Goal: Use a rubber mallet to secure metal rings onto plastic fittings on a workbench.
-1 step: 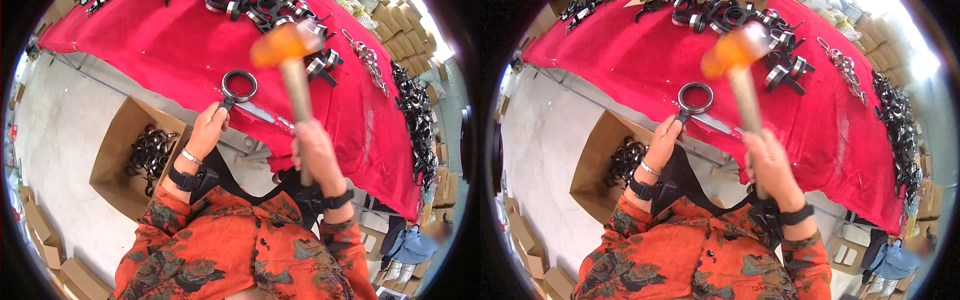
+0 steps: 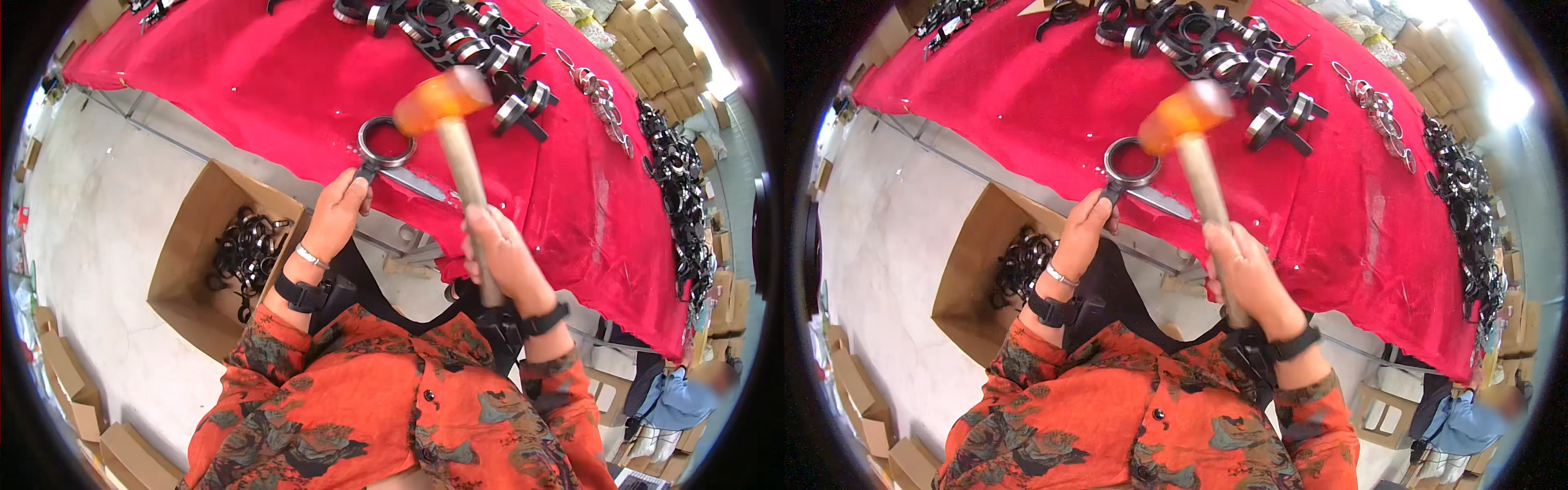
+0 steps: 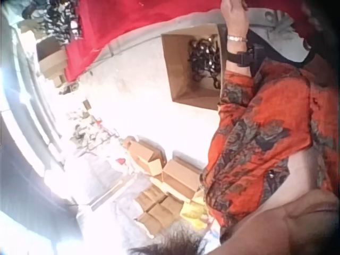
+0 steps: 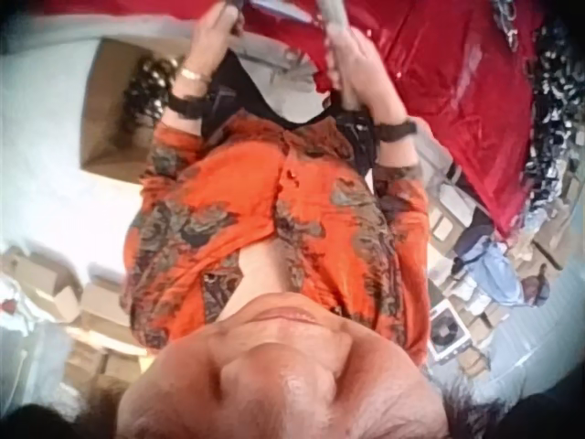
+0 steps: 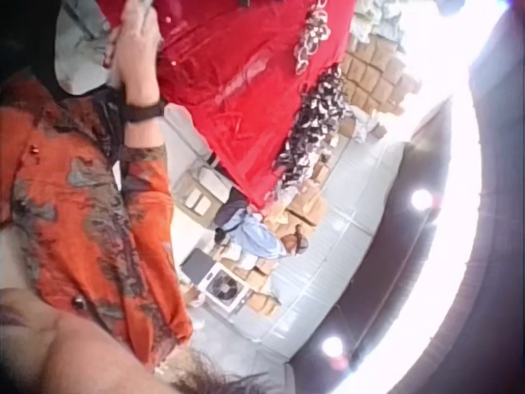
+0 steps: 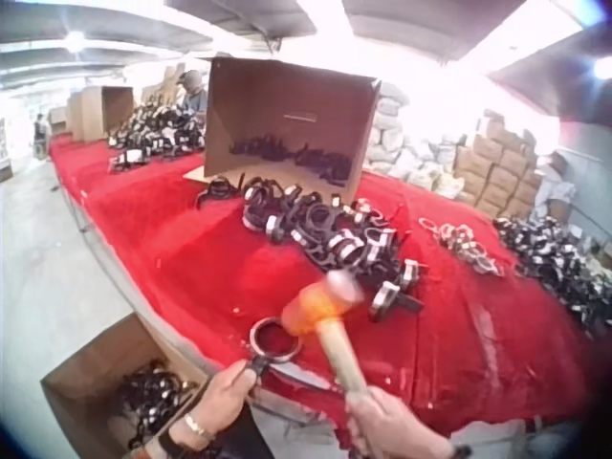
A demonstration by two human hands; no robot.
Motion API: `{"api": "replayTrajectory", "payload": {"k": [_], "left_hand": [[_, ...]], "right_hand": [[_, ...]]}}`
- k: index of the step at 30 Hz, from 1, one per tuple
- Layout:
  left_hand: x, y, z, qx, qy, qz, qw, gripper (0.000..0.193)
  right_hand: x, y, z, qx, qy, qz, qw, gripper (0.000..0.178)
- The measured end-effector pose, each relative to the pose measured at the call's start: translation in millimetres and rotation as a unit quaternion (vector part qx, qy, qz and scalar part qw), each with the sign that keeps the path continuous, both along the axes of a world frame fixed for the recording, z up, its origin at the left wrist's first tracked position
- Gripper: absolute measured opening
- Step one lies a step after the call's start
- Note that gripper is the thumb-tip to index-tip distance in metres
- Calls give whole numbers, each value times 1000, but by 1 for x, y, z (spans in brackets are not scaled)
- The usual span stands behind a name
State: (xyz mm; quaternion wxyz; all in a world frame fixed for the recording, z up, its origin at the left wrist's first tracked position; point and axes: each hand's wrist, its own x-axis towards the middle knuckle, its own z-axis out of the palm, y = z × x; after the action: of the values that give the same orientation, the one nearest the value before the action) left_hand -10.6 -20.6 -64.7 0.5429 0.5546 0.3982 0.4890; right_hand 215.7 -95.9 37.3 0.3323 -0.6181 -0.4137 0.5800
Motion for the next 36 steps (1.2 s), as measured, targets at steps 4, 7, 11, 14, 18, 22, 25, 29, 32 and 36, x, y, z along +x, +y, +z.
{"api": "replayTrajectory", "payload": {"k": [4,7,11,14,18,22,25,29,32,36], "left_hand": [[-8,0,-7,-13,25,-13,1000,26],[-11,-3,-5,-1,17,3,1000,27],[3,-1,-5,5,3,-20,1000,28],[5,-8,-7,-27,4,3,1000,27],[0,-9,-8,-10,-12,26,1000,27],[7,-4,-7,16,-11,20,1000,27],[7,2,-12,8,-34,13,999,28],[-2,-5,-8,-19,-19,9,1000,26],[1,-4,-13,-19,-20,20,999,24],[11,-5,-3,-6,-40,50,998,24]], "right_hand": [[10,-3,19,-10,51,-39,998,35],[7,-21,28,93,55,-52,993,32],[-3,-46,-29,100,-66,-43,992,24],[-6,-56,-28,36,5,-56,998,24],[-8,-57,-5,187,-7,-66,980,25],[1,-60,-34,347,-333,17,877,27],[-2,-53,-42,266,-363,73,890,29],[-20,-43,6,290,-271,71,915,22],[-30,-39,17,363,-285,101,881,24],[-38,-9,-2,278,-432,188,837,29]]}}
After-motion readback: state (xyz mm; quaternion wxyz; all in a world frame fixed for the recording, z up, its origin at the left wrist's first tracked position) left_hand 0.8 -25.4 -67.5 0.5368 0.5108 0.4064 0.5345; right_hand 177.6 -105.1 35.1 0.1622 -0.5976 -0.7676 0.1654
